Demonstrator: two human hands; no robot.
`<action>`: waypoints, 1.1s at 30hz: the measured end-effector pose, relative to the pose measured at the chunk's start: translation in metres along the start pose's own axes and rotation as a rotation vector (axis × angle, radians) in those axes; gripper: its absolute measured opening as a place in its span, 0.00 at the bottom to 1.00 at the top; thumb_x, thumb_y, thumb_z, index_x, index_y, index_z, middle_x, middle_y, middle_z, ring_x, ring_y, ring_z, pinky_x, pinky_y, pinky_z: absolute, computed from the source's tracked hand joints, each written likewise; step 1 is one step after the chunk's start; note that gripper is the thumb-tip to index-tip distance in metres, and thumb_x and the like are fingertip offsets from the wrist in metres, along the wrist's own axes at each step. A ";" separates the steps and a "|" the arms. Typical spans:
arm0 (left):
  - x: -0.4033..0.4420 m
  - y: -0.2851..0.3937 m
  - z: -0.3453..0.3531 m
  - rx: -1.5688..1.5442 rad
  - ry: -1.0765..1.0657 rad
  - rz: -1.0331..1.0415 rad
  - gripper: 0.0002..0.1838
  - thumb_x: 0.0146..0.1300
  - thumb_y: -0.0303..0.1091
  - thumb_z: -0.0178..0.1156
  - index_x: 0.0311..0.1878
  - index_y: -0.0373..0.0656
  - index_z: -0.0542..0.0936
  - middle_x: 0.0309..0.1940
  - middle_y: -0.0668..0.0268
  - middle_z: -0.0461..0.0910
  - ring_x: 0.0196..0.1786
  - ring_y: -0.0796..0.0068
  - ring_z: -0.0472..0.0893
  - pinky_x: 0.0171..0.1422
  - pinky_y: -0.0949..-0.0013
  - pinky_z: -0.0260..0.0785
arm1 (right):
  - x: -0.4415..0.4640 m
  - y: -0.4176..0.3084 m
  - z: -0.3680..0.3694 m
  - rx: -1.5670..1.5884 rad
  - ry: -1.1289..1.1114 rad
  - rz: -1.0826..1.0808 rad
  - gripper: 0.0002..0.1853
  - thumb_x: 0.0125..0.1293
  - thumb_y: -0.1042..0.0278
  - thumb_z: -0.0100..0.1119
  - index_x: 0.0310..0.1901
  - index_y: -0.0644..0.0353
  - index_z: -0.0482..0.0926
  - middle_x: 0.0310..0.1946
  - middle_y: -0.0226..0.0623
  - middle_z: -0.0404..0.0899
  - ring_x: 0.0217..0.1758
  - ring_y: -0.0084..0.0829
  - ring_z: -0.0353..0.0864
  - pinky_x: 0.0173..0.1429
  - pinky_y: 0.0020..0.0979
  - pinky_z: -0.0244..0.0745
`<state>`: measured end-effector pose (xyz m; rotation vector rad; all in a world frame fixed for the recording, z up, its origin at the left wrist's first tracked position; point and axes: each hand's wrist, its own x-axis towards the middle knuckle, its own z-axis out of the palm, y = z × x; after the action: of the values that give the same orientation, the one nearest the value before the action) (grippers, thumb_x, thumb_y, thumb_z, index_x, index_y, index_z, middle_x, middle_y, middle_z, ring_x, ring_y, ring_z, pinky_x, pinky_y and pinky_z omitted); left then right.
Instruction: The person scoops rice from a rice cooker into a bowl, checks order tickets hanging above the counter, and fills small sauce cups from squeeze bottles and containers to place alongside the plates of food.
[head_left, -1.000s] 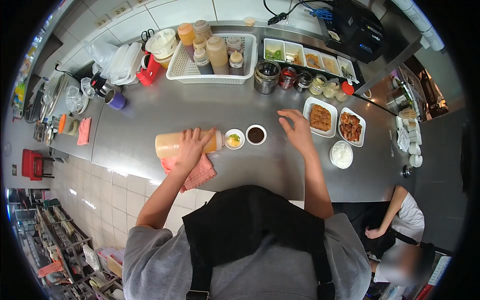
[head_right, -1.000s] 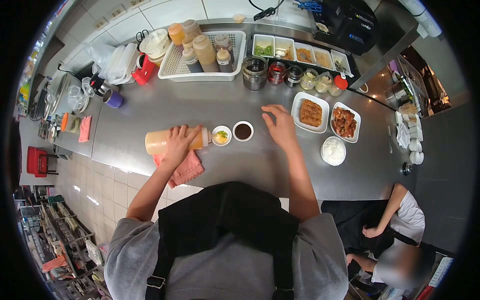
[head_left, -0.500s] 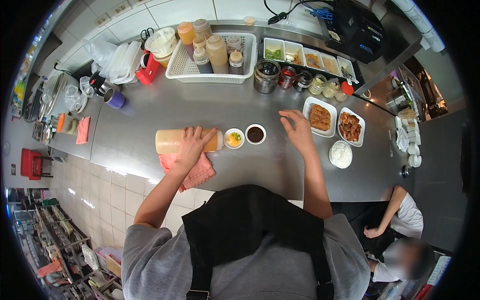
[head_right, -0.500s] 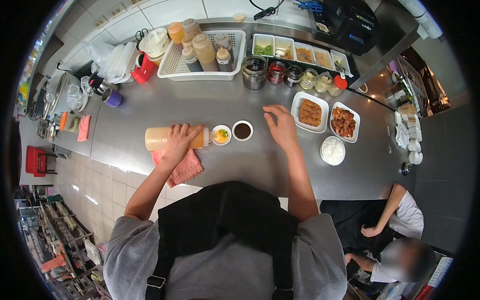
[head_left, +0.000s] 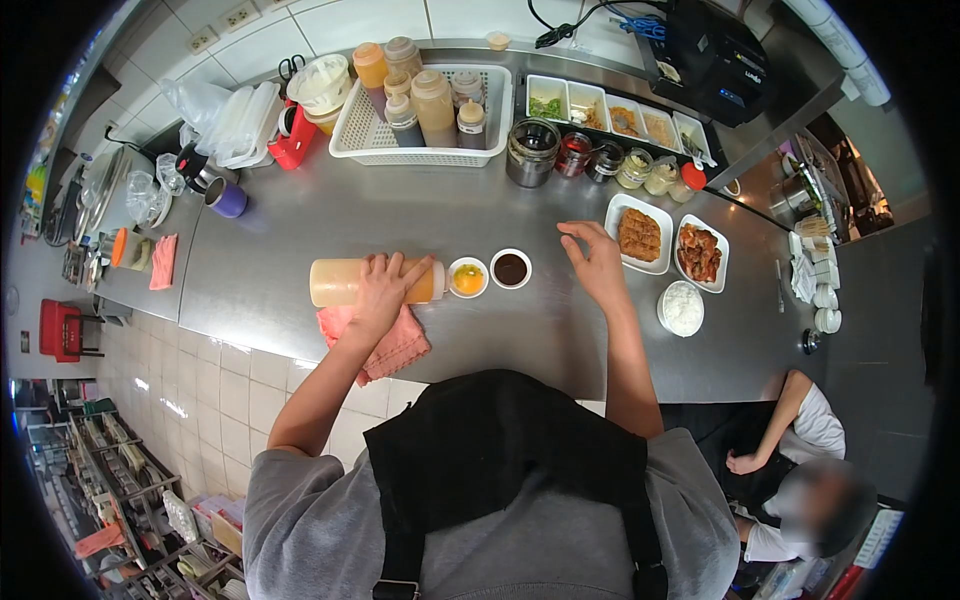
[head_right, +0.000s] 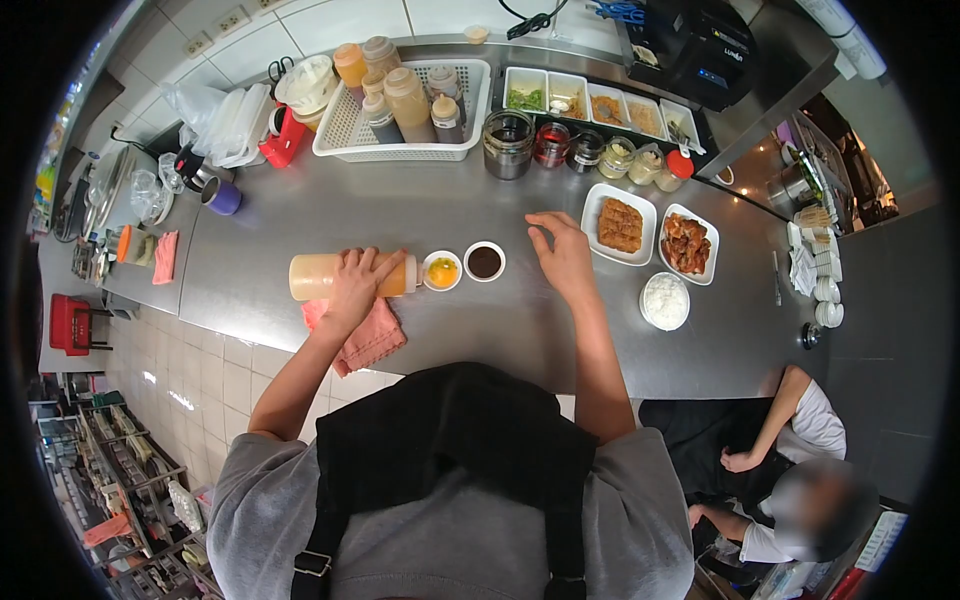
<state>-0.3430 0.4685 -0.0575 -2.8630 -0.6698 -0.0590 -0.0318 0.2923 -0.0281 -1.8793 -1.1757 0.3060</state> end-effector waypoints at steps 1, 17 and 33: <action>0.000 0.000 0.000 -0.002 0.002 0.001 0.38 0.58 0.27 0.57 0.74 0.66 0.66 0.49 0.60 0.73 0.53 0.57 0.73 0.65 0.52 0.61 | 0.000 0.000 0.000 0.000 -0.003 0.002 0.11 0.67 0.71 0.62 0.49 0.59 0.85 0.49 0.41 0.83 0.51 0.39 0.83 0.52 0.32 0.75; -0.004 -0.002 0.005 0.023 0.059 0.000 0.37 0.61 0.29 0.55 0.75 0.68 0.64 0.43 0.63 0.71 0.48 0.60 0.74 0.64 0.52 0.63 | 0.001 0.011 0.007 0.005 0.058 -0.078 0.10 0.66 0.72 0.62 0.47 0.59 0.85 0.46 0.41 0.84 0.44 0.41 0.83 0.44 0.34 0.76; -0.017 -0.018 -0.020 -0.550 0.154 -0.241 0.46 0.44 0.30 0.73 0.71 0.62 0.68 0.55 0.65 0.77 0.55 0.57 0.77 0.61 0.53 0.67 | -0.009 0.016 0.004 0.015 0.035 -0.001 0.10 0.66 0.72 0.61 0.47 0.58 0.86 0.42 0.41 0.84 0.41 0.37 0.82 0.42 0.33 0.74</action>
<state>-0.3658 0.4731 -0.0356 -3.2122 -1.1072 -0.5767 -0.0294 0.2842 -0.0449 -1.8635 -1.1484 0.2796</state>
